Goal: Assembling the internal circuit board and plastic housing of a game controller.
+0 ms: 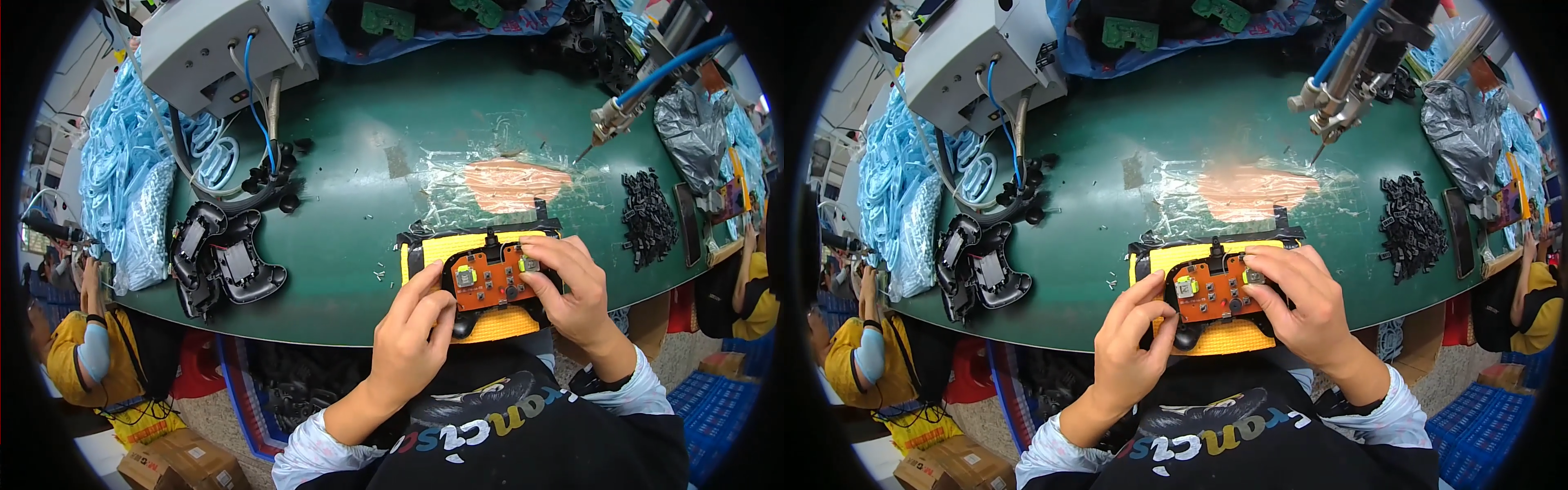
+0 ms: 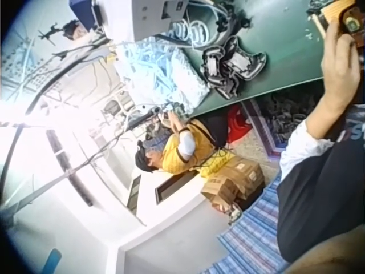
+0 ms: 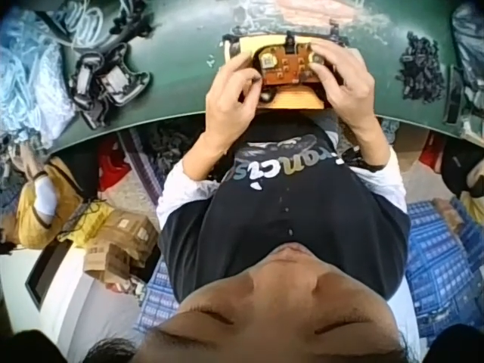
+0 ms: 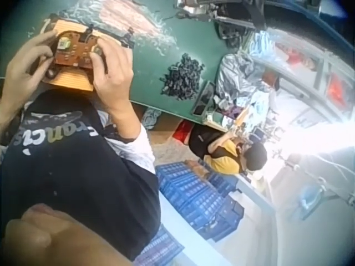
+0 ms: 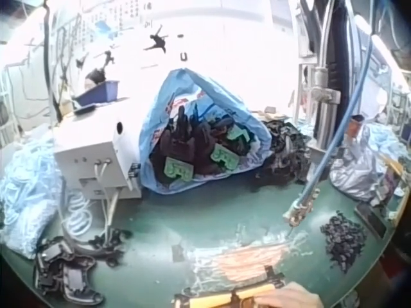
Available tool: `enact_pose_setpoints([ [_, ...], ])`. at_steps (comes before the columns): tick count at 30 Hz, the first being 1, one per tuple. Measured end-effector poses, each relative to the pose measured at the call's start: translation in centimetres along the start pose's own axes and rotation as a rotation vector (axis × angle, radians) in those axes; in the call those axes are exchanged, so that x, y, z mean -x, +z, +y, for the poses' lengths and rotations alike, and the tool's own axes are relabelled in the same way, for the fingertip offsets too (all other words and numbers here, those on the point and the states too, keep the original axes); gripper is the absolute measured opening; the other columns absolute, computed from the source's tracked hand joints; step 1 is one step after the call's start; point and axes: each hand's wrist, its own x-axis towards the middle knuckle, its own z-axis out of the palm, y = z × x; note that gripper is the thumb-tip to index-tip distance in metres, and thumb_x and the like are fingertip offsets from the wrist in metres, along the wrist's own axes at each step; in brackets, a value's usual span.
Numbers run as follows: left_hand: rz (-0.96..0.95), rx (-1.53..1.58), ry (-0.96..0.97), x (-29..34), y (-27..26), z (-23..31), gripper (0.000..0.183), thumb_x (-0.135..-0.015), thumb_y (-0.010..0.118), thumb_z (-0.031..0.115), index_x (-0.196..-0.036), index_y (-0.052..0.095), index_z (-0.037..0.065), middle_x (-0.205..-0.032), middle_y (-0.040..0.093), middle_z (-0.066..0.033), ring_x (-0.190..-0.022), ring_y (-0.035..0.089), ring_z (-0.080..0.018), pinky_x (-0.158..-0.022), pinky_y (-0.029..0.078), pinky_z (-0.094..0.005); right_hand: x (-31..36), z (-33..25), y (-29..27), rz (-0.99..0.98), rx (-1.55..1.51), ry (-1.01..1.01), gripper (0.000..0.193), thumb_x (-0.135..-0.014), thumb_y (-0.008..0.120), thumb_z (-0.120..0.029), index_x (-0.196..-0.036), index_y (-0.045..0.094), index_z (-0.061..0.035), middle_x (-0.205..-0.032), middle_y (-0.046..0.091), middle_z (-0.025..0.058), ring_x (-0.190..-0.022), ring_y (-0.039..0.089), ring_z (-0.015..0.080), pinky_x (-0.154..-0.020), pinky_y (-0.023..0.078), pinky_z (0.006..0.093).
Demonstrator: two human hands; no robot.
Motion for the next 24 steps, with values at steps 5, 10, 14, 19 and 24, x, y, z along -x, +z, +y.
enact_pose_setpoints([
  [5, -0.074, -0.104, 0.175, -0.4, -0.4, -0.5, 0.029, -0.077, 0.069, -0.008, -0.103, 0.071, 0.006, -0.126, 0.061, -0.0219, -0.11, 0.065, -0.0354, -0.089, 0.056, -0.0394, 0.2, 0.3, 0.0, -0.025, 0.143, 0.002, 0.033, -0.073, 0.079, -0.005, -0.104, 0.068, -0.0038, -0.115, 0.064, 0.0136, -0.102, 0.06, 0.0312, -0.083, 0.048, 0.0385],
  [10, -0.134, -0.266, 0.274, -0.2, -0.5, -0.3, 0.037, -0.074, 0.067, -0.009, -0.106, 0.073, 0.009, -0.129, 0.059, -0.0207, -0.115, 0.062, -0.0378, -0.092, 0.054, -0.0414, -0.4, 2.3, -0.4, -0.112, 0.043, -0.093, 0.035, -0.072, 0.081, -0.011, -0.103, 0.067, -0.0065, -0.116, 0.061, 0.0128, -0.107, 0.057, 0.0331, -0.09, 0.047, 0.0429],
  [14, -0.153, -0.274, 0.277, -0.5, -0.5, 0.1, 0.04, -0.071, 0.068, -0.009, -0.106, 0.072, 0.008, -0.13, 0.058, -0.021, -0.118, 0.059, -0.0392, -0.095, 0.052, -0.0432, -0.2, 3.6, -0.4, -0.146, 0.01, -0.119, 0.036, -0.072, 0.082, -0.013, -0.103, 0.066, -0.0072, -0.115, 0.06, 0.0125, -0.109, 0.057, 0.0338, -0.091, 0.047, 0.0437],
  [19, -0.166, -0.278, 0.289, -1.0, -0.6, 0.6, 0.036, -0.068, 0.069, -0.007, -0.102, 0.072, 0.005, -0.132, 0.058, -0.0204, -0.12, 0.059, -0.0386, -0.097, 0.051, -0.0434, -0.8, 2.9, -0.3, -0.112, 0.037, -0.171, 0.033, -0.072, 0.079, -0.01, -0.102, 0.066, -0.0077, -0.114, 0.063, 0.0102, -0.11, 0.058, 0.0342, -0.094, 0.047, 0.0448],
  [24, -0.195, -0.314, 0.307, -0.9, -0.7, 0.7, 0.035, -0.068, 0.068, -0.007, -0.101, 0.072, 0.005, -0.133, 0.058, -0.0198, -0.119, 0.06, -0.0377, -0.096, 0.052, -0.0424, -0.6, 2.6, -0.2, -0.189, 0.102, -0.344, 0.028, -0.073, 0.072, -0.005, -0.1, 0.068, -0.0097, -0.113, 0.068, 0.0038, -0.111, 0.058, 0.0308, -0.096, 0.047, 0.0474],
])
